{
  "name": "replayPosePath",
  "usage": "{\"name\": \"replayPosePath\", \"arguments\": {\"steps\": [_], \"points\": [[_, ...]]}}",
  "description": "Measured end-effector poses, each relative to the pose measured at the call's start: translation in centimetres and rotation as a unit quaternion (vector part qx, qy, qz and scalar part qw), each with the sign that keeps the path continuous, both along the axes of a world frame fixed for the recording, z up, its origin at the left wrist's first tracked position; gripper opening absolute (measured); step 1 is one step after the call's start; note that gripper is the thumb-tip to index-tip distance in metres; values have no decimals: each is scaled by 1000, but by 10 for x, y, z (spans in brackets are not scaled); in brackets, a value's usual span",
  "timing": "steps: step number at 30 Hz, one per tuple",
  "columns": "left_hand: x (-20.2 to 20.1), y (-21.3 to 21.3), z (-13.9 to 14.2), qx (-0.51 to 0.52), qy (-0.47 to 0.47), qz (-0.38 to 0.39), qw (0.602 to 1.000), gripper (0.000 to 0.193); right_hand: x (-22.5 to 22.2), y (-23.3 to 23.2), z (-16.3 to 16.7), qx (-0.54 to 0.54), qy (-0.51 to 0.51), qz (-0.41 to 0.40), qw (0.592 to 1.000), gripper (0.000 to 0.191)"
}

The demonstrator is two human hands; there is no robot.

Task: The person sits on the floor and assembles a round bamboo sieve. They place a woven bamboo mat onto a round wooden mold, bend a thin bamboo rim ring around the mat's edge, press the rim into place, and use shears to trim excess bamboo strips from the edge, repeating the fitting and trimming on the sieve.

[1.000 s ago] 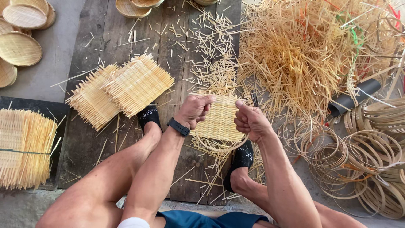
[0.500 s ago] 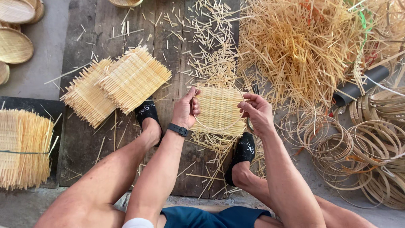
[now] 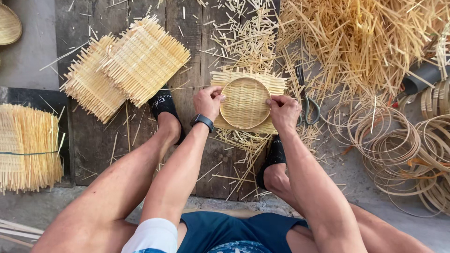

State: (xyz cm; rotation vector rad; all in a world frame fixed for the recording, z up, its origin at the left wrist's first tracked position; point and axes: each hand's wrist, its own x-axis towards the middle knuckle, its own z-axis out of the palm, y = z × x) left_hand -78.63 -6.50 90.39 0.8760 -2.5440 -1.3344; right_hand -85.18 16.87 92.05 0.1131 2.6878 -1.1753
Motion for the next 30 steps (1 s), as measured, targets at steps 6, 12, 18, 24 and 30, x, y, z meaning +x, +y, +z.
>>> {"name": "replayPosePath", "arguments": {"steps": [6, 12, 18, 24, 30], "points": [[-6, 3, 7, 3, -44, 34, 998, 22, 3, 4, -7, 6, -37, -23, 999, 22], [7, 3, 12, -41, -16, 4, 999, 20, 11, 6, -1, -24, -64, -20, 997, 20], [6, -9, 8, -24, -28, -15, 999, 17, 13, 6, -6, -53, -82, -44, 994, 23], [-1, -20, 0, 48, -71, -7, 996, 19, 4, 4, -8, -34, -87, -8, 996, 25], [-1, -18, -1, 84, -31, 3, 996, 17, -5, 10, -8, -35, -142, -23, 989, 27]]}}
